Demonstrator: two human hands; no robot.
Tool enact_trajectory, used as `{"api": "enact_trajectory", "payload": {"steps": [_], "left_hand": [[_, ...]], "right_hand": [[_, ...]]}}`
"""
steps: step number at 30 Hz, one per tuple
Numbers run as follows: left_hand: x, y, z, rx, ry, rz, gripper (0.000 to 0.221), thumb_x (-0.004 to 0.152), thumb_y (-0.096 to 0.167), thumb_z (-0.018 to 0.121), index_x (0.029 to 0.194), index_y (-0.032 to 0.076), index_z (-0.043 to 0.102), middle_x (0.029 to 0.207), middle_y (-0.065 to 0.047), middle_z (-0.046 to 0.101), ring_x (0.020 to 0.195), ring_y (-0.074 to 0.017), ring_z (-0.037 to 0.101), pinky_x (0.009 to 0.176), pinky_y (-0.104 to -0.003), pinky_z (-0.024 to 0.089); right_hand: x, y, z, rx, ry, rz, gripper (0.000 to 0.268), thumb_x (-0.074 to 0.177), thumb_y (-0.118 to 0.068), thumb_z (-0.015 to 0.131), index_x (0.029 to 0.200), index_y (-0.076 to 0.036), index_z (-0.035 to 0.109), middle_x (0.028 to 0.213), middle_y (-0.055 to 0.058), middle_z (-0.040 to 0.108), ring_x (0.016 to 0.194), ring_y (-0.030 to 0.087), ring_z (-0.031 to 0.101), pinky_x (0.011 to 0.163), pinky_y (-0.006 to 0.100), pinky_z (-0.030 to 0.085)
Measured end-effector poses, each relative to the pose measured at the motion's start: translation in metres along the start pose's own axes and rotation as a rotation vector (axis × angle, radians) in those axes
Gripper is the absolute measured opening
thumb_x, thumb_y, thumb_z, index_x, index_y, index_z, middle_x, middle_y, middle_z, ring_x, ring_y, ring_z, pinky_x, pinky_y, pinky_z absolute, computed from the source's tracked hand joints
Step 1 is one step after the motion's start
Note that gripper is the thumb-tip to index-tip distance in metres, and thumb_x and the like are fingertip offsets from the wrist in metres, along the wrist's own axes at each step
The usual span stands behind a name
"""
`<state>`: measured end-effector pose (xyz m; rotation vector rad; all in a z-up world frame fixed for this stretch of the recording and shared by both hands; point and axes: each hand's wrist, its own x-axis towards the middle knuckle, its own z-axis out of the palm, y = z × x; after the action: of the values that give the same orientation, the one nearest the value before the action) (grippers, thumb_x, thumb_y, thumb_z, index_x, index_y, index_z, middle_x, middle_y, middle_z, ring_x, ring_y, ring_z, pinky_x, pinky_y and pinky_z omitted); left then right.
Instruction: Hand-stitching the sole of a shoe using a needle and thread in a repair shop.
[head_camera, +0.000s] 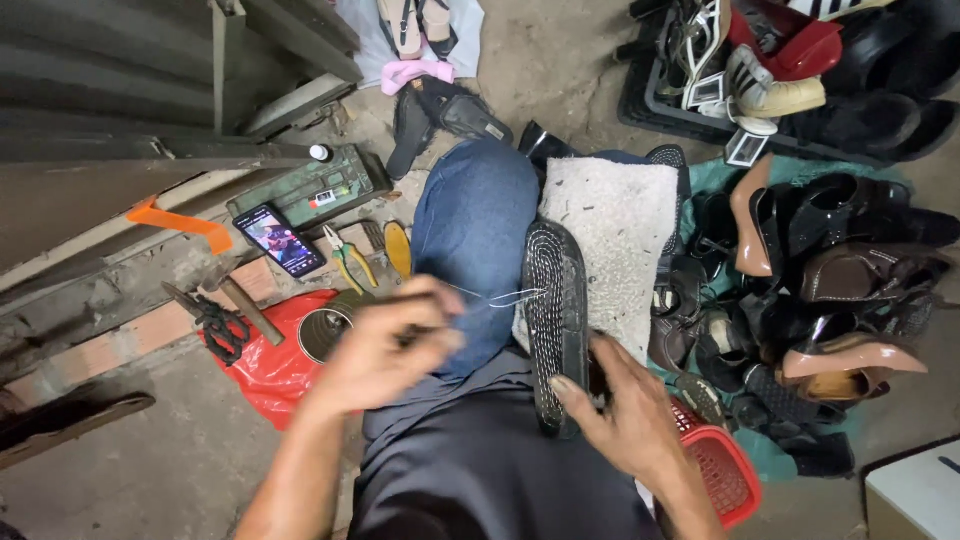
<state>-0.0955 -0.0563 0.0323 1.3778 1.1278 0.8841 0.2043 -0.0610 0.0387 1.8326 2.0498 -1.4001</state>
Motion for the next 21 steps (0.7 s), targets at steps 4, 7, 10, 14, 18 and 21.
{"api": "enact_trajectory", "payload": {"steps": [4, 7, 10, 14, 18, 21], "left_hand": [[-0.068, -0.039, -0.061, 0.116, 0.481, -0.472, 0.009, 0.084, 0.024, 0.079, 0.077, 0.020, 0.076, 0.087, 0.005, 0.078, 0.104, -0.0120, 0.073, 0.092, -0.033, 0.054], [-0.090, -0.041, -0.092, -0.130, 0.970, -0.653, 0.005, 0.095, 0.020, 0.073, 0.092, 0.017, 0.075, 0.060, 0.001, 0.060, 0.047, -0.0059, 0.049, 0.044, -0.021, 0.037], [-0.105, -0.066, -0.107, -0.099, 1.233, -0.544, 0.047, 0.109, 0.026, 0.068, 0.067, 0.021, 0.048, 0.059, -0.001, 0.051, 0.042, -0.0087, 0.038, 0.035, -0.027, 0.021], [-0.081, -0.078, -0.078, 0.779, 0.930, -0.173, 0.022, 0.114, 0.003, 0.071, 0.097, 0.004, 0.058, 0.099, -0.013, 0.062, 0.095, -0.0265, 0.058, 0.083, -0.040, 0.046], [-0.019, -0.039, -0.002, 0.711, 0.487, 0.146, 0.014, 0.106, 0.014, 0.056, 0.103, 0.010, 0.068, 0.111, -0.011, 0.069, 0.107, -0.0324, 0.064, 0.089, -0.044, 0.051], [0.003, -0.036, 0.053, 0.556, 0.208, 0.014, 0.050, 0.100, 0.018, 0.067, 0.147, 0.017, 0.052, 0.141, -0.010, 0.059, 0.129, -0.0267, 0.061, 0.105, -0.037, 0.053]], "right_hand": [[0.002, 0.061, -0.011, 0.268, 0.167, 0.184, 0.031, 0.080, -0.041, 0.076, 0.101, -0.017, 0.076, 0.100, 0.001, 0.079, 0.091, 0.018, 0.074, 0.077, 0.037, 0.061], [0.001, 0.094, -0.031, 0.374, 0.594, 0.168, 0.023, 0.105, -0.026, 0.072, 0.085, -0.014, 0.065, 0.085, -0.001, 0.066, 0.084, 0.012, 0.059, 0.084, 0.028, 0.048], [-0.001, 0.090, -0.040, 0.101, 0.680, 0.056, 0.010, 0.105, -0.010, 0.075, 0.108, -0.001, 0.070, 0.110, 0.012, 0.058, 0.102, 0.021, 0.057, 0.089, 0.032, 0.049], [0.015, 0.064, -0.016, -0.221, 0.722, -0.264, 0.029, 0.098, -0.028, 0.071, 0.114, -0.004, 0.069, 0.139, 0.021, 0.060, 0.133, 0.036, 0.051, 0.115, 0.055, 0.034], [0.032, 0.022, 0.007, -0.322, 0.630, -0.499, 0.046, 0.099, -0.022, 0.067, 0.141, -0.006, 0.056, 0.154, 0.023, 0.045, 0.147, 0.041, 0.037, 0.123, 0.064, 0.033], [0.035, 0.009, 0.008, -0.310, 0.501, -0.540, 0.023, 0.104, -0.017, 0.056, 0.106, 0.004, 0.062, 0.157, 0.032, 0.038, 0.146, 0.054, 0.033, 0.119, 0.061, 0.036]]}}
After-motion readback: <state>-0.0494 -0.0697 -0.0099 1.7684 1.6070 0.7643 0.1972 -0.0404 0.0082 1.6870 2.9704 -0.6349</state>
